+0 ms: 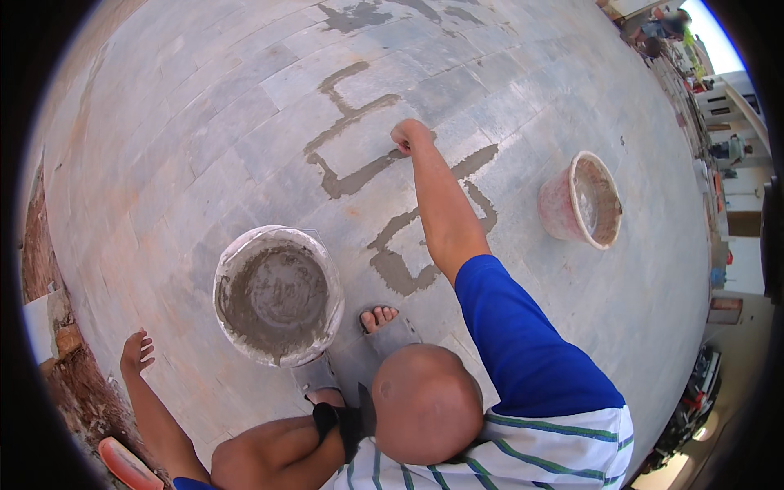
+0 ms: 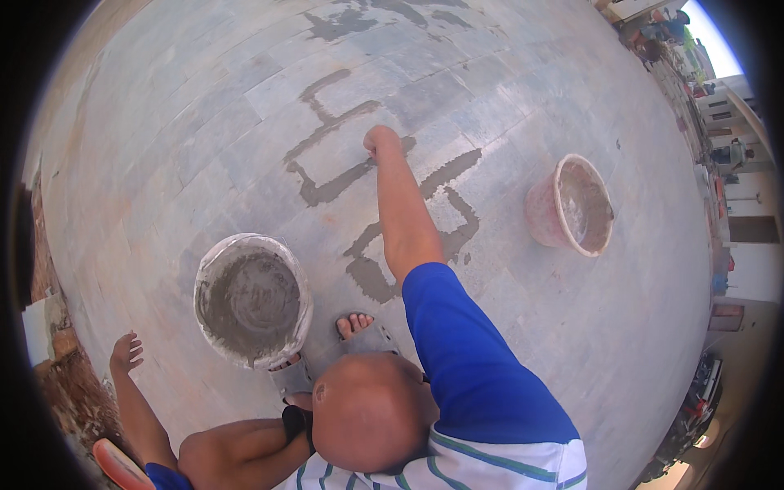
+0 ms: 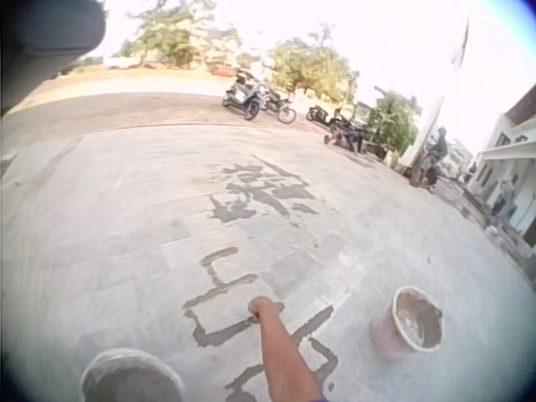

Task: The person uses a sponge to wipe a wet cement mixture along a tiled floor seam, repeatedly dipping the sponge into a bucket. Later, they use a trowel to spread cement into floor joints and smooth the surface. The person also carries a bucket across the area and places it down before continuing to apply cement.

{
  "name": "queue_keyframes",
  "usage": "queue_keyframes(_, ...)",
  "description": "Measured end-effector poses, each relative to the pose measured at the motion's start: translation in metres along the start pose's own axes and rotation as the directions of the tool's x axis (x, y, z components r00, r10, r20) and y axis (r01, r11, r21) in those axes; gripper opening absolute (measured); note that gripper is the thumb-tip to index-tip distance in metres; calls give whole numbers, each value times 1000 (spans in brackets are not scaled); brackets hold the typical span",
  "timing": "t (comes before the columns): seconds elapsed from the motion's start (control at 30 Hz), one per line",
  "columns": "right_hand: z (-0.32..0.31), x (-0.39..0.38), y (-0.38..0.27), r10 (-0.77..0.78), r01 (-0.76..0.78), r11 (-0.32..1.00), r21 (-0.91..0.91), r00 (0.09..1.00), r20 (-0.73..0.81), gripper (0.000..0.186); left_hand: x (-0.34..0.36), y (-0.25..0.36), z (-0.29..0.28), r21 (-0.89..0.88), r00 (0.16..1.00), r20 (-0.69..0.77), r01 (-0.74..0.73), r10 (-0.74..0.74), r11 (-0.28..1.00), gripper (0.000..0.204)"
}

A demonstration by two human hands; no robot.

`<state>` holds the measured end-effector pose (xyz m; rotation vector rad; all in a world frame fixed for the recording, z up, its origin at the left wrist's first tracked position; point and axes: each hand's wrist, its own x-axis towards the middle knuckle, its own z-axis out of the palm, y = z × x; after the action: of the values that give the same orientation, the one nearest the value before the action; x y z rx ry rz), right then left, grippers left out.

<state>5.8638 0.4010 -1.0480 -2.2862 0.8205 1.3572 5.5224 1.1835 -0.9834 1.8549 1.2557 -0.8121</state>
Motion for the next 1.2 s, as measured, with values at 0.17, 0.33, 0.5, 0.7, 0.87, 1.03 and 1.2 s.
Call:
queue_keyframes(0.17,8,5,3,-22,22,995,95,1000,-2,18,7,36,22,17,998,26,-59,59,998,50)
queue_keyframes(0.33,37,-41,-23,-59,59,998,1,996,72,18,3,24,24,-22,997,48,-63,64,998,48)
queue_keyframes(0.5,47,-40,-17,-87,91,996,-22,984,153,21,-4,29,44,-74,992,56,-105,110,992,47)
queue_keyframes(0.7,38,-58,24,-416,-20,779,627,731,540,34,-12,31,72,-91,960,54,-270,276,958,50)
queue_keyframes(0.87,44,-114,130,-644,-2,334,943,730,230,29,-71,67,178,-329,875,202,-363,440,872,55)
queue_keyframes(1.03,84,-167,183,-654,32,108,994,755,47,22,-111,79,230,-587,771,343,-270,536,764,59)
queue_keyframes(1.2,125,-202,188,-590,173,84,981,802,-91,19,-122,79,247,-576,779,296,-317,554,754,55)
